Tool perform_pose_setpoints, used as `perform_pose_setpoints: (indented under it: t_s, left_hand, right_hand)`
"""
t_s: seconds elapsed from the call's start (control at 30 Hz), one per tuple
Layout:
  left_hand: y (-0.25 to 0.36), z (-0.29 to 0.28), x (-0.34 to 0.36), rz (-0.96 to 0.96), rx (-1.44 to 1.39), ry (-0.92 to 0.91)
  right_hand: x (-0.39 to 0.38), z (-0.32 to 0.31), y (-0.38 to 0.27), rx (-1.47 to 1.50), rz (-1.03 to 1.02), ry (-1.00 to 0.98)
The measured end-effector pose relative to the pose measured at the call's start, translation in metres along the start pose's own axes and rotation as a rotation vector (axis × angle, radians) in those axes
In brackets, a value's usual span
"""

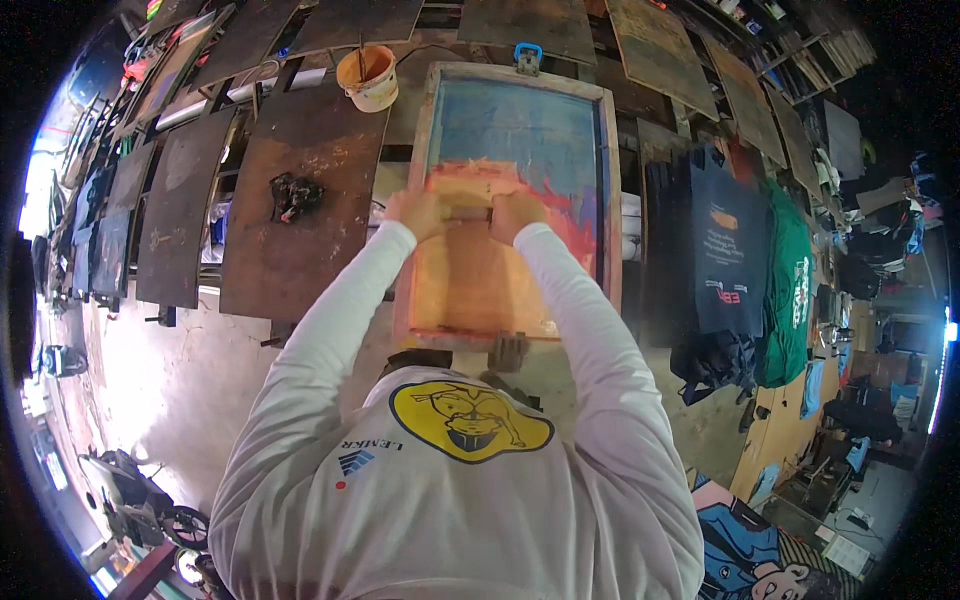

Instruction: Using a squeegee to apply ink through a mesh screen onto fabric items.

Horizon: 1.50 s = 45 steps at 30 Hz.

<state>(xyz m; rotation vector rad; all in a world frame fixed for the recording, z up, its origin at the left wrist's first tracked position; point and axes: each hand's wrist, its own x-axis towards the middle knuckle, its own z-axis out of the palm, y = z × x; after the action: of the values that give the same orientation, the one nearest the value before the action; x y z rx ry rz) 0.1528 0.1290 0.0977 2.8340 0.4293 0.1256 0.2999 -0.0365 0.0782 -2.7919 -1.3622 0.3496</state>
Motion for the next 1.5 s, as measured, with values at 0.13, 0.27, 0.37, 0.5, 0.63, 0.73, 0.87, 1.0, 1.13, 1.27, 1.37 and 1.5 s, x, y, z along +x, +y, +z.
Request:
perform_pose_setpoints:
  t_s: [0.13,0.27,0.37,0.5,0.63,0.73,0.87,1.0,1.13,1.27,1.37,1.5]
  left_hand:
    - [0.015,0.015,-0.069,-0.022,-0.021,-0.087]
    - [0.051,0.002,-0.11,-0.074,-0.002,-0.224]
    - [0.064,-0.001,-0.118,-0.166,0.072,-0.212]
    - [0.055,-0.007,-0.102,-0.102,0.043,-0.154]
    - [0.014,-0.005,-0.042,-0.136,0.031,-0.099]
    - [0.012,-0.027,0.008,0.001,0.004,0.011]
    - [-0.005,-0.035,0.067,-0.066,0.089,-0.205]
    - [-0.026,-0.008,0.085,-0.06,0.138,-0.227]
    - [-0.017,0.0,0.063,0.01,0.041,-0.104]
    - [-0.018,0.018,0.008,-0.034,0.028,-0.111]
    - [-0.007,0.04,-0.04,-0.169,0.113,-0.018]
    - [0.058,0.006,-0.083,-0.211,0.085,-0.277]
  right_hand:
    - [-0.071,-0.003,-0.025,0.028,-0.073,-0.042]
    - [-0.115,0.001,-0.028,0.028,-0.12,-0.096]
    - [-0.126,0.002,-0.026,0.032,-0.109,-0.054]
    - [-0.11,-0.006,-0.021,0.041,-0.114,-0.09]
    - [-0.065,-0.036,-0.02,-0.05,-0.122,-0.079]
    - [-0.011,-0.042,0.003,-0.018,-0.103,-0.002]
    - [0.045,-0.046,0.007,0.034,0.016,-0.01]
    - [0.06,-0.037,0.006,0.015,0.035,-0.054]
    - [0.043,-0.002,0.013,0.15,-0.049,0.077]
    - [-0.005,-0.005,-0.009,0.03,-0.065,-0.064]
    - [-0.052,-0.012,-0.017,0.049,-0.183,-0.124]
    - [-0.089,-0.005,-0.004,0.043,-0.218,-0.155]
